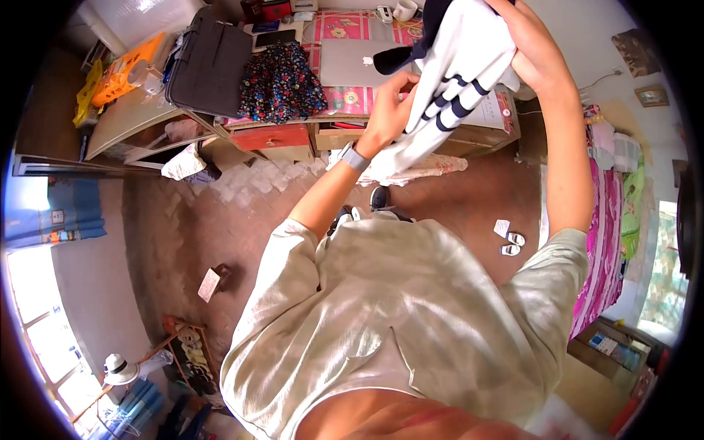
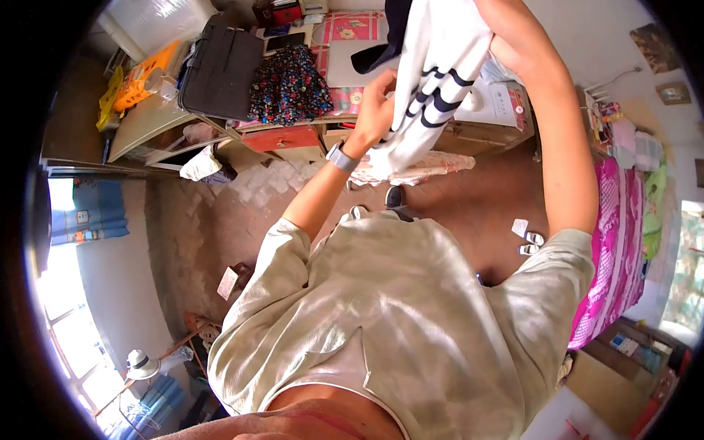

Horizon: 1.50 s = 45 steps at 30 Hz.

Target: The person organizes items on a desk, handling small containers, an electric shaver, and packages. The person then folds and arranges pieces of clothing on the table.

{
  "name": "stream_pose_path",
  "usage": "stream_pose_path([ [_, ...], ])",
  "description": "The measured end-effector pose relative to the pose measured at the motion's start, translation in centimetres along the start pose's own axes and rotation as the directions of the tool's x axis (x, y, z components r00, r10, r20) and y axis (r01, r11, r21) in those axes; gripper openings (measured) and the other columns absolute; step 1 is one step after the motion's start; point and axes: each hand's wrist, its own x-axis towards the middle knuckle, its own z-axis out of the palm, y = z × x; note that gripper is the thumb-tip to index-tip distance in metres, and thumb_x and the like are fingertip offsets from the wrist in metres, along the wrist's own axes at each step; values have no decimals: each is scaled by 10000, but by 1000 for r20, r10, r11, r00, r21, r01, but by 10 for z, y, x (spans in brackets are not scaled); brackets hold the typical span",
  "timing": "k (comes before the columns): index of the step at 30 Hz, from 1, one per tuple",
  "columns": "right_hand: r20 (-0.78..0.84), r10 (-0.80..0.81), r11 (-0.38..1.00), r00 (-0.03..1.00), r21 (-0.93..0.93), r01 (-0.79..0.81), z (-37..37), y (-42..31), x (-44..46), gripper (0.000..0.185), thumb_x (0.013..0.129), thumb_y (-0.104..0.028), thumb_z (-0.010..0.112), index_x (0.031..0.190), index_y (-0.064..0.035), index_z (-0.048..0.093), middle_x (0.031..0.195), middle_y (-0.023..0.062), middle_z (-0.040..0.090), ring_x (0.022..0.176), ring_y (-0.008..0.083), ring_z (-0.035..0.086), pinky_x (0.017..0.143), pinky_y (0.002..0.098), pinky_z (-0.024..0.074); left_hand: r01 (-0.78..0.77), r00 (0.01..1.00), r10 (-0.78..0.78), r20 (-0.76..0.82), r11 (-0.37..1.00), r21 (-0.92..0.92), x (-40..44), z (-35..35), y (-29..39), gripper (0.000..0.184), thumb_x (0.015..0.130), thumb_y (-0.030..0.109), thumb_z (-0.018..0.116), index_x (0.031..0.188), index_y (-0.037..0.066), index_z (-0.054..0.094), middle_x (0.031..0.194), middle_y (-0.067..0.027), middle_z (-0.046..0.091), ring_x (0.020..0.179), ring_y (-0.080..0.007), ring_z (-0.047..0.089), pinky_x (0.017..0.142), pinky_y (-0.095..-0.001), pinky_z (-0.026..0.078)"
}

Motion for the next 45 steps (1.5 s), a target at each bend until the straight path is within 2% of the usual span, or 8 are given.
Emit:
stream_pose_path([
  [5,-110,17,994,994,-106,-29,-35,4,-16,259,981,-225,621,1061,19,651,939,89,711,819,175,698,706,290,578,285,955,-270,-123,950,129,12,-54,43,322,1060,253,491,862,5,546,738,39,452,735,-53,412,621,-247,370],
  [7,-54,119,969,991,-213,-128,-108,12,-6,652,909,-343,732,1379,30,477,1259,85,602,1184,174,558,1026,295,426,-23,985,84,-149,929,370,36,-84,41,374,1070,327,460,862,22,521,745,9,431,717,-92,365,633,-265,366],
  [15,110,59,751,992,-660,28,-114,25,-47,633,825,-315,810,1281,47,560,1165,99,653,1063,160,598,945,303,465,-397,912,142,385,543,740,114,-129,177,359,817,228,813,912,8,546,726,-171,599,625,-305,585,591,-368,471],
  [23,-33,113,959,993,-256,-118,-81,85,-48,408,876,-348,763,1064,-9,636,985,38,671,919,82,606,808,281,490,-575,704,487,517,-37,817,124,-119,211,114,875,84,689,912,23,600,819,-142,611,776,-338,625,663,-411,506],
  [30,190,-139,948,972,-259,186,-47,103,-39,496,894,-287,757,1237,14,564,1118,54,639,1014,112,580,892,274,473,-411,724,689,33,394,822,170,-171,149,122,1023,96,504,1084,-5,534,724,-80,527,713,-232,563,675,-355,469],
  [35,311,-16,941,950,-318,120,-56,119,-34,661,851,-292,796,1342,38,499,1251,112,604,1115,151,548,980,294,430,-203,977,196,-80,975,-89,212,-234,154,252,1076,292,452,1101,49,515,899,39,429,819,-82,388,731,-236,346],
  [42,221,159,681,962,-730,55,-91,120,-25,457,889,-288,743,1164,56,619,955,71,665,865,155,566,812,329,468,-489,790,609,69,558,670,169,-165,229,186,1062,235,485,985,71,526,773,66,314,701,-48,281,605,-208,261],
  [45,37,-381,493,924,-838,236,-127,132,-14,368,926,-232,692,1173,32,622,920,109,692,777,156,571,743,320,483,-484,841,399,365,254,837,150,-201,227,230,936,201,705,944,21,564,792,-2,535,743,-65,461,657,-218,429],
])
